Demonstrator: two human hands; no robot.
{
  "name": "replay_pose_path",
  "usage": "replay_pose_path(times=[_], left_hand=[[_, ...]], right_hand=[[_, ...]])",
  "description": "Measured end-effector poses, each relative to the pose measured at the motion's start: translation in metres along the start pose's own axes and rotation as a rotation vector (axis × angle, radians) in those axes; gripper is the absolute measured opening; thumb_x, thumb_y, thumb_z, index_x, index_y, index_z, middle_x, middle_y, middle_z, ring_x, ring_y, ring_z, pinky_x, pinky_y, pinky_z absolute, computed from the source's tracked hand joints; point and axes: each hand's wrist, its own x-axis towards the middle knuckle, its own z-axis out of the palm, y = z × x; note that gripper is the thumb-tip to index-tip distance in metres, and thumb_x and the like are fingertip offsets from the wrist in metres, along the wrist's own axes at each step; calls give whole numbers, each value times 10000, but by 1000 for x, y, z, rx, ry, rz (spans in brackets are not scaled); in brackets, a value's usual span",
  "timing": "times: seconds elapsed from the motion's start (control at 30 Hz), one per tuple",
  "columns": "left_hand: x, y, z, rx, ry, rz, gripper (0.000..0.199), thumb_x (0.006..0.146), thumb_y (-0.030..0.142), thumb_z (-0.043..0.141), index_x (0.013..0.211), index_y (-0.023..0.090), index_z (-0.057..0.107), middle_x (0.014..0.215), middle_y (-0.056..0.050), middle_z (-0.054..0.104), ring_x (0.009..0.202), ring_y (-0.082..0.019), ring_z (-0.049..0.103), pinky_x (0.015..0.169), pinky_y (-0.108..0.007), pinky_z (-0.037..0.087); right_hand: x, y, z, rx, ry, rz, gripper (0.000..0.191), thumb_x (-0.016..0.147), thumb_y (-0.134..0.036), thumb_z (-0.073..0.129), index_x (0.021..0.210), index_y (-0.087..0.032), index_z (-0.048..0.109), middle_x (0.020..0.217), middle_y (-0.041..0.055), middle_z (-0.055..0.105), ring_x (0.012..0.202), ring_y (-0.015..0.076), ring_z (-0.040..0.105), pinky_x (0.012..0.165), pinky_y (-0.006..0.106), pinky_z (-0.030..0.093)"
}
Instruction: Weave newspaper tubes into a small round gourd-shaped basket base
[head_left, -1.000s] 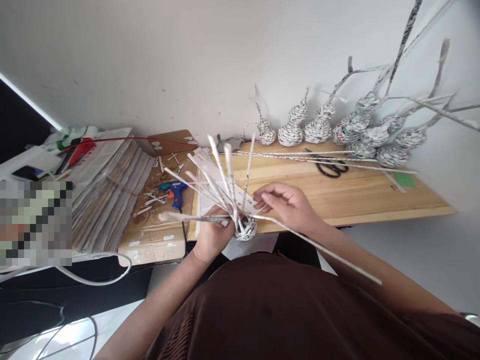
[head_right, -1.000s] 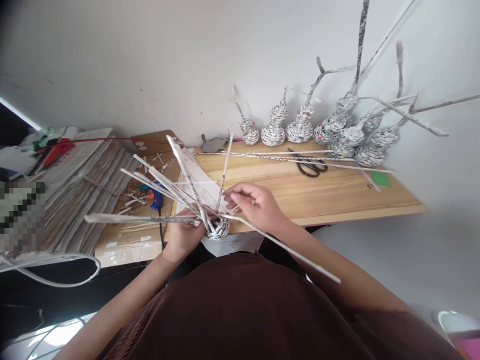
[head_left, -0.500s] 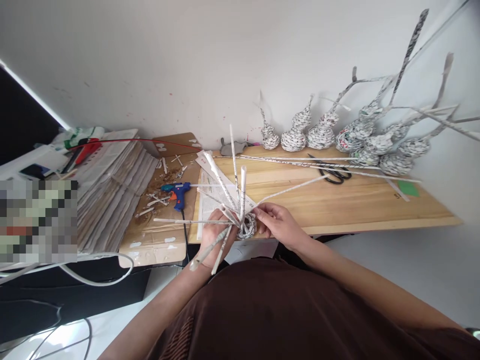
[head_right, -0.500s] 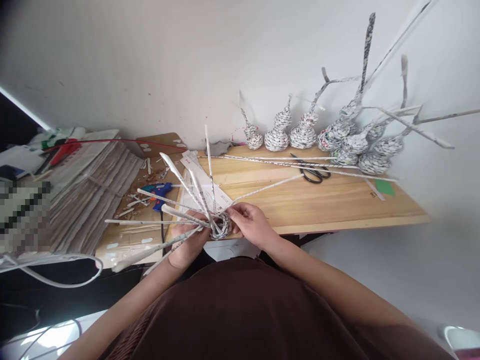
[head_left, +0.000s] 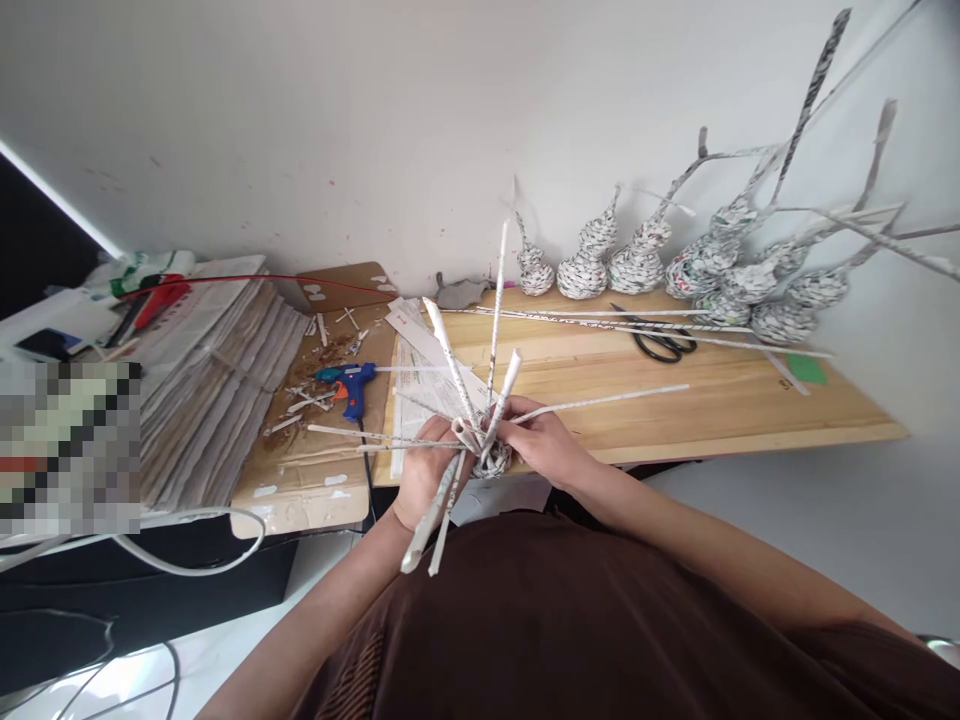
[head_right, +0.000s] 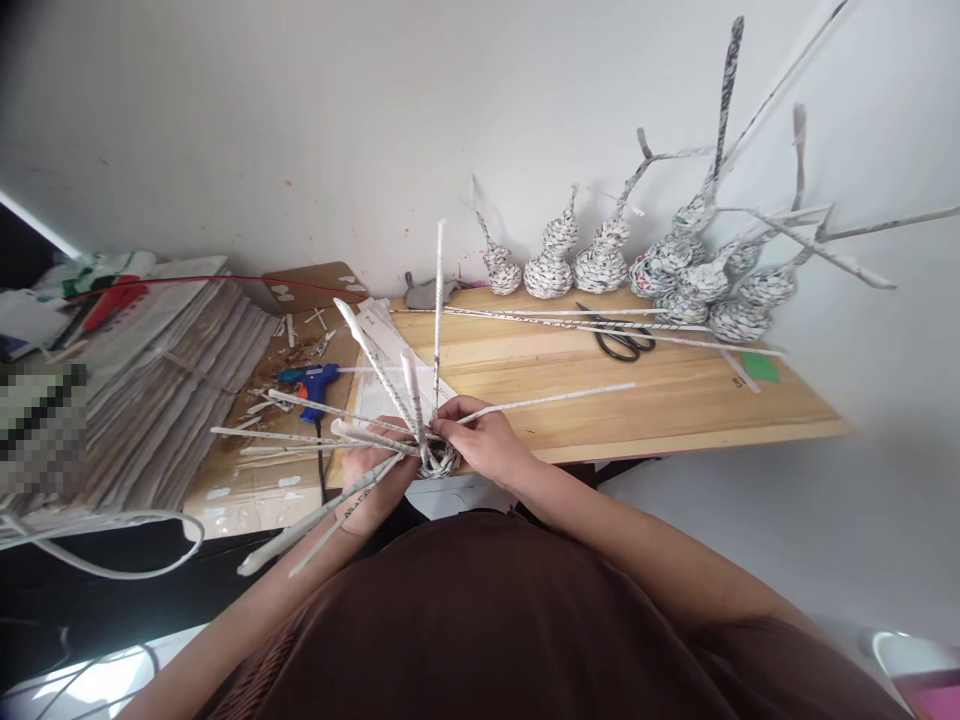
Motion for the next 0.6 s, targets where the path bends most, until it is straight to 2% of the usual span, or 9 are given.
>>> replay_pose_path(times=[0.13, 0.23, 0.37, 0.47, 0.53, 0.6], left_hand=[[2, 1, -1, 27, -23, -54, 168, 909, 222, 596, 756, 168, 638, 730, -58, 669, 720, -195, 655, 647, -294, 506], [5, 5, -2, 22, 10, -72, 138, 894, 215, 612, 774, 167, 663, 728, -51, 692, 684, -194, 670, 628, -294, 520], [9, 8, -6, 18, 15, -65, 155, 888, 213, 617, 755, 168, 683, 740, -54, 718, 695, -203, 693, 628, -300, 543], [11, 7, -6, 24, 8, -51, 185, 877, 198, 627, 699, 172, 670, 711, -50, 709, 685, -201, 689, 625, -300, 547], [12, 5, -5, -23, 16, -55, 176, 873, 189, 620, 704, 179, 668, 735, -46, 715, 729, -201, 695, 672, -304, 561], [12, 4, -3, -77, 17, -80, 159, 871, 184, 606, 727, 186, 672, 761, -38, 721, 771, -198, 699, 718, -305, 568]], right_hand=[[-3, 1, -6, -51, -58, -4, 138, 730, -292, 709, 757, -180, 632, 648, -31, 602, 574, 104, 544, 547, 226, 436], [-5, 2, -10, -83, -88, -4, 122, 751, -281, 685, 767, -175, 629, 681, -12, 628, 601, 118, 575, 572, 244, 465], [-6, 2, -13, -107, -118, -88, 117, 789, -279, 671, 838, -173, 666, 771, 17, 675, 721, 150, 632, 678, 284, 511], [-8, 2, -13, -156, -89, -160, 116, 805, -256, 667, 882, -175, 697, 858, 40, 701, 810, 163, 650, 739, 292, 522], [-10, 1, -14, -173, -55, -173, 124, 807, -260, 671, 891, -175, 705, 894, 48, 706, 816, 159, 650, 723, 277, 525], [-10, 1, -15, -193, -51, -135, 156, 817, -281, 663, 927, -180, 708, 890, 45, 702, 752, 145, 638, 640, 249, 517]])
